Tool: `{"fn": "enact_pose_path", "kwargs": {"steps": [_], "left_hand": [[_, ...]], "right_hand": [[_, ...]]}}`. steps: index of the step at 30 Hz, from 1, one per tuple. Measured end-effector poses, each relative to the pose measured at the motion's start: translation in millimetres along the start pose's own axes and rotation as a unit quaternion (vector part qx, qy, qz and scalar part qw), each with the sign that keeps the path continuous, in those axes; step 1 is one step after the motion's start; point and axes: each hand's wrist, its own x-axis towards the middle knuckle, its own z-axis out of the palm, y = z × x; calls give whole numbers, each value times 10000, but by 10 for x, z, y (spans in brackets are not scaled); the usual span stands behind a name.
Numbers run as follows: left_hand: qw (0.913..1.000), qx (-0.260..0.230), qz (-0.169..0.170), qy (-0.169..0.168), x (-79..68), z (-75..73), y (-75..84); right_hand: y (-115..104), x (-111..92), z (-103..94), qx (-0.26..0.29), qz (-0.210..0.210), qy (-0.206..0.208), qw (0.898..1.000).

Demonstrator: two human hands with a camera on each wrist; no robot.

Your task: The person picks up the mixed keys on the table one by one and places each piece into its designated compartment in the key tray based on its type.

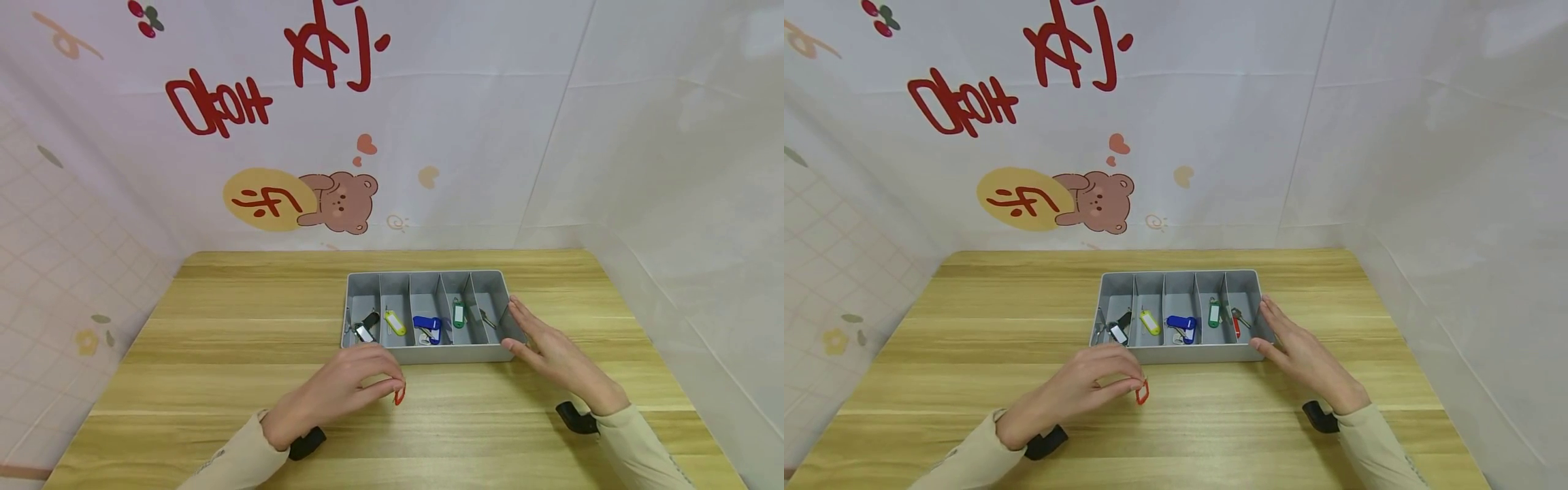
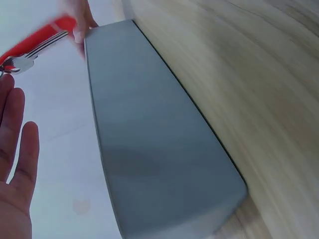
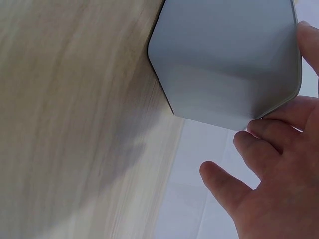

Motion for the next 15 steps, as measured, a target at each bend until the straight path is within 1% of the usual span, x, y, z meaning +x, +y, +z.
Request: {"fn": "enact_pose_path", "kwargs": {"steps": [4,9,15], "left_hand": [[9999,-40,112,101,96,73,-1],[9992,-37,279,299,171,186,-8],[9988,-53,289,390,259,305,4]], "right_hand": [[13,-2,12,-18,-15,29,10000],[16,-3,14,-33,-29,61,10000],[17,-2,7,-10,-51,100,9999]]}}
